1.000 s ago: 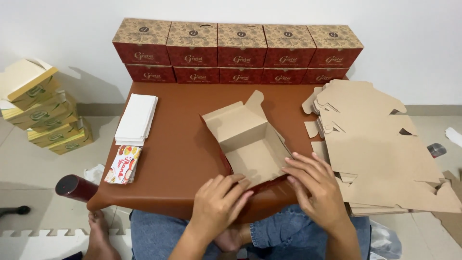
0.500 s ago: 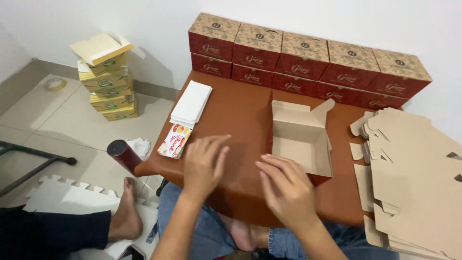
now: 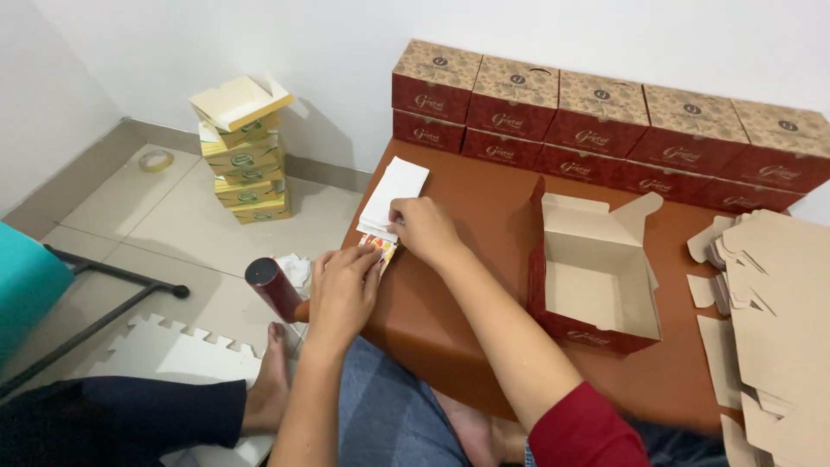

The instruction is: Assembling a cardboard box by folding pre-scored flaps and inserting paper linings.

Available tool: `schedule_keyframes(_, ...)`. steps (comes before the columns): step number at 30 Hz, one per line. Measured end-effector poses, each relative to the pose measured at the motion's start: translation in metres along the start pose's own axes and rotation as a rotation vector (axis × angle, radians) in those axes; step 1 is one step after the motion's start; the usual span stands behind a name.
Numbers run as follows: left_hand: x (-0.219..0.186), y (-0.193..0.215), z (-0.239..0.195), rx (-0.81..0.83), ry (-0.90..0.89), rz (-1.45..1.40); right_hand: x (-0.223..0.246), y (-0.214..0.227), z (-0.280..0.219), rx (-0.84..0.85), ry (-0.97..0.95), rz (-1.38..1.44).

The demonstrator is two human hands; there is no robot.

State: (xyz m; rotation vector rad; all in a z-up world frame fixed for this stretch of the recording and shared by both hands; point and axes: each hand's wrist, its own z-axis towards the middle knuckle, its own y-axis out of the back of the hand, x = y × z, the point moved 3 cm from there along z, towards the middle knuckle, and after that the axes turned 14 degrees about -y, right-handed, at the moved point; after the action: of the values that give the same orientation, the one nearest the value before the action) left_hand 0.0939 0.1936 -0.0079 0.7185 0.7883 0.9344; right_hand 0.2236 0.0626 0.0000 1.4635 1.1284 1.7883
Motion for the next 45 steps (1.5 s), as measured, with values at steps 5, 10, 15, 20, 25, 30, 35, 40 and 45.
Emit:
schedule_keyframes(5,0.002,-0.002,-0.002,-0.032,-0.013,0.000,-0.005,0.000,0.002,0.016,-0.034,0.072)
schedule_keyframes(10,0.002,-0.001,-0.002,-0.055,-0.017,-0.008,-0.003,0.004,-0.002,-0.011,0.014,0.054)
schedule_keyframes(15,-0.002,0.002,0.000,-0.028,0.008,-0.013,0.004,0.025,-0.020,-0.309,0.185,0.201)
schedule_keyframes(20,-0.027,0.031,0.015,-0.233,0.025,-0.234,0.031,0.085,-0.091,-0.513,0.230,0.530)
schedule_keyframes(25,-0.038,0.017,0.021,-0.233,0.164,-0.878,-0.002,0.103,-0.140,-0.409,0.085,1.020)
schedule_keyframes(30,-0.077,-0.002,0.031,-0.265,0.099,-1.269,-0.051,0.128,-0.186,-0.462,-0.030,1.099)
schedule_keyframes(35,-0.150,0.009,0.067,-0.056,-0.092,-0.980,-0.105,0.181,-0.226,-0.661,-0.074,0.494)
schedule_keyframes(40,-0.204,-0.046,0.110,0.164,-0.514,-0.233,-0.160,0.200,-0.206,-0.430,-0.243,-0.210)
schedule_keyframes(45,-0.218,-0.127,0.136,0.263,-0.681,0.246,-0.201,0.153,-0.148,-0.292,-0.062,-0.778)
